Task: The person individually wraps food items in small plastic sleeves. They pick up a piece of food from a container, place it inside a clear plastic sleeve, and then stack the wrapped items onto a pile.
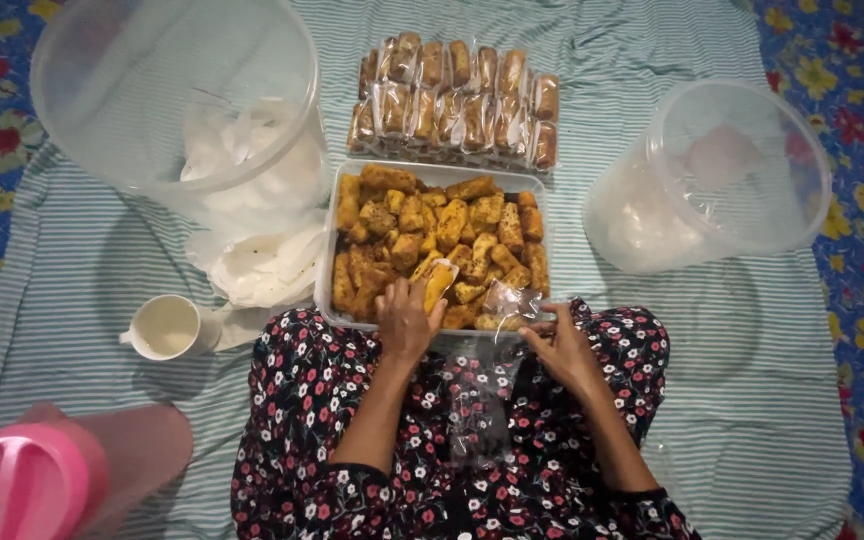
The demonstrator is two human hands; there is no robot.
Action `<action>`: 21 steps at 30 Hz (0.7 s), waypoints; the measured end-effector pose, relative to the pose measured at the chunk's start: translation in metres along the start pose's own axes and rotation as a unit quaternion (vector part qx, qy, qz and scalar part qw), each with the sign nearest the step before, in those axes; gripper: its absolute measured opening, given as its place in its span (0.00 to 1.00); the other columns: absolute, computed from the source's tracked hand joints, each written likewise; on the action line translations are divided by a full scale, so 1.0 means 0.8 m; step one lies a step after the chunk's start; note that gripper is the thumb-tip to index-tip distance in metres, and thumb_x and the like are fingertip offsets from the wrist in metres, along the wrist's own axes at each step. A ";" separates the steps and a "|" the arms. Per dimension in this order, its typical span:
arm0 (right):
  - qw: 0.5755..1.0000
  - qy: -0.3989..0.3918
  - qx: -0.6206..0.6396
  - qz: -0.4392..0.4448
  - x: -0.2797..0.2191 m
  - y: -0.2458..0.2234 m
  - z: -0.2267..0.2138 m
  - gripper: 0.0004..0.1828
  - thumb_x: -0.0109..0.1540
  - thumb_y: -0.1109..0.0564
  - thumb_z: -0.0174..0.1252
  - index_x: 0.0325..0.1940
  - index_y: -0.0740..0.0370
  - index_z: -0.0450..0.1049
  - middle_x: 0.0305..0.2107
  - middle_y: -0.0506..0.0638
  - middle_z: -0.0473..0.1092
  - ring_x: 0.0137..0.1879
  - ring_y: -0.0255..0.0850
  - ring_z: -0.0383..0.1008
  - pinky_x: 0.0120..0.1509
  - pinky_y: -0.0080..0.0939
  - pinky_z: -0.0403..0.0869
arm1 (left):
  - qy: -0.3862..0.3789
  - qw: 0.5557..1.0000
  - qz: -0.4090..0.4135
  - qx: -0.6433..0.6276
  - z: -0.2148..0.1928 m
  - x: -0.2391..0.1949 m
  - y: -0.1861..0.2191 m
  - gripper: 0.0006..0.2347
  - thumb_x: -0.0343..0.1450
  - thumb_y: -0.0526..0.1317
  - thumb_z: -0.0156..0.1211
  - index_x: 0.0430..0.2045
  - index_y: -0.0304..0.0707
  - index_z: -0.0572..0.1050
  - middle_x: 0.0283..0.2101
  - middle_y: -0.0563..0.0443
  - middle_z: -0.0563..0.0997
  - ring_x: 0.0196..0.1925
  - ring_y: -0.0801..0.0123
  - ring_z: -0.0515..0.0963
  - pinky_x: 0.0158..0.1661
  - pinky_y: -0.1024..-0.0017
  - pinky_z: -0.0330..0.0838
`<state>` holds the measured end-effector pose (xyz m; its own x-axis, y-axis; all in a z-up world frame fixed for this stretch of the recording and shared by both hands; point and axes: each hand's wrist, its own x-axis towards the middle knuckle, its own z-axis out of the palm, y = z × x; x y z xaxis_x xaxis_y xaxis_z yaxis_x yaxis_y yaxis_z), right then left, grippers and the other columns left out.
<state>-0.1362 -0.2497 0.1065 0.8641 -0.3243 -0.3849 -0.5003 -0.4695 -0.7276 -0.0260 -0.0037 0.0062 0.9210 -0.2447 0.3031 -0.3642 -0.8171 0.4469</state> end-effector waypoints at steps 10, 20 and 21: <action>0.996 0.052 0.056 -0.049 0.037 0.060 0.041 0.34 0.58 0.52 0.70 0.65 0.55 0.64 0.39 0.53 0.81 0.36 0.45 0.81 0.36 0.40 0.78 | -0.009 1.000 -0.013 0.009 0.005 -0.009 -0.003 0.24 0.62 0.53 0.72 0.45 0.39 0.76 0.38 0.49 0.71 0.40 0.59 0.76 0.38 0.62 0.69; 0.948 0.035 0.287 -0.135 0.015 0.016 0.026 0.32 0.61 0.60 0.65 0.68 0.61 0.62 0.39 0.55 0.77 0.45 0.40 0.77 0.50 0.38 0.76 | -0.005 0.999 -0.038 0.009 -0.006 -0.010 -0.004 0.29 0.55 0.56 0.76 0.44 0.42 0.72 0.39 0.49 0.72 0.42 0.53 0.77 0.41 0.54 0.72; 0.947 0.027 0.289 -0.139 0.015 0.013 0.023 0.28 0.63 0.61 0.64 0.66 0.61 0.65 0.39 0.54 0.77 0.45 0.40 0.77 0.52 0.39 0.77 | 0.000 0.999 -0.044 -0.002 -0.008 -0.010 -0.004 0.31 0.53 0.58 0.76 0.44 0.43 0.72 0.40 0.49 0.72 0.42 0.53 0.78 0.41 0.54 0.73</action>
<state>-0.1303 -0.2432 0.0836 0.9460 -0.3029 -0.1155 -0.1272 -0.0191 -0.9917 -0.0327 0.0041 0.0078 0.9495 -0.1714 0.2627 -0.2820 -0.8333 0.4756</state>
